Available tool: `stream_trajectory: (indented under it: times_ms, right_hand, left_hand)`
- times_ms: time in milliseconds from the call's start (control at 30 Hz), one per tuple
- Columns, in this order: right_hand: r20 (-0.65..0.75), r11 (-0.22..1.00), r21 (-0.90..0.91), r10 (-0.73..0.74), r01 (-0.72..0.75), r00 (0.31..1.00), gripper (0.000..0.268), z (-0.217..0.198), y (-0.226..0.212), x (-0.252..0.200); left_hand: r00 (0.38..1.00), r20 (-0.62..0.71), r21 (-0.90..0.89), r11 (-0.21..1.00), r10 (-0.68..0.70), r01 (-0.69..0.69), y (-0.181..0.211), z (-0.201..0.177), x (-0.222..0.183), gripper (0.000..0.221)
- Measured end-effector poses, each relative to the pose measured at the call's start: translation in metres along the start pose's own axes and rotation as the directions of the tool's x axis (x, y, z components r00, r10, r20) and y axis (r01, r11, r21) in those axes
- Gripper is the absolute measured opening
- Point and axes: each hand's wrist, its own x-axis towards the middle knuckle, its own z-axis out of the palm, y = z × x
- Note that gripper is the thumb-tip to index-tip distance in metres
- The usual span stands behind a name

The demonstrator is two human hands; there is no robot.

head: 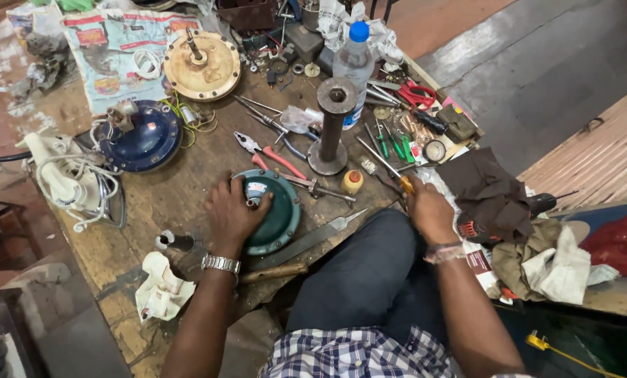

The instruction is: The person works on a green circular appliance base, likely a fan or motor housing, using a screwdriver to tighten screws and a hammer to tap components. They also wipe the surface with a cloth and apply a small amount of liquid from a bottle. The task involves repeated adjustments and tool use on the same object.

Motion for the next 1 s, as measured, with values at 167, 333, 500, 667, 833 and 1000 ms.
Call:
stream_trajectory:
  times_ms: [167, 333, 500, 667, 833, 1000]
  right_hand:
    - [-0.247, 0.989, -0.071, -0.146, 0.133, 0.958, 0.043, -0.003, -0.02, 0.002]
    - [-0.301, 0.891, 0.341, -0.198, 0.299, 0.933, 0.02, 0.02, -0.089, -0.061]
    - [-0.119, 0.757, 0.368, -0.539, 0.541, 0.834, 0.102, 0.071, -0.192, -0.088]
    - [0.062, 0.796, 0.297, -0.568, 0.528, 0.821, 0.108, 0.071, -0.21, -0.071]
    - [0.05, 0.755, 0.354, -0.604, 0.551, 0.796, 0.097, 0.073, -0.2, -0.069]
    - [0.06, 0.747, 0.439, -0.579, 0.5, 0.813, 0.095, 0.077, -0.2, -0.068]
  left_hand:
    - [0.966, -0.218, -0.367, 0.906, 0.136, -0.21, -0.006, -0.01, -0.024, 0.077]
    - [0.983, -0.152, -0.97, 0.205, -0.1, -0.129, 0.01, 0.009, -0.05, 0.072]
    - [0.987, -0.061, -0.98, 0.196, -0.151, -0.03, 0.011, 0.051, -0.041, 0.046]
    - [0.98, 0.081, -0.963, 0.241, -0.18, 0.123, -0.002, 0.063, -0.016, 0.053]
    - [0.771, 0.425, -0.901, 0.142, 0.474, 0.409, -0.035, 0.043, 0.024, 0.065]
    - [0.991, 0.135, -0.978, -0.161, -0.009, 0.132, -0.024, 0.024, 0.006, 0.053]
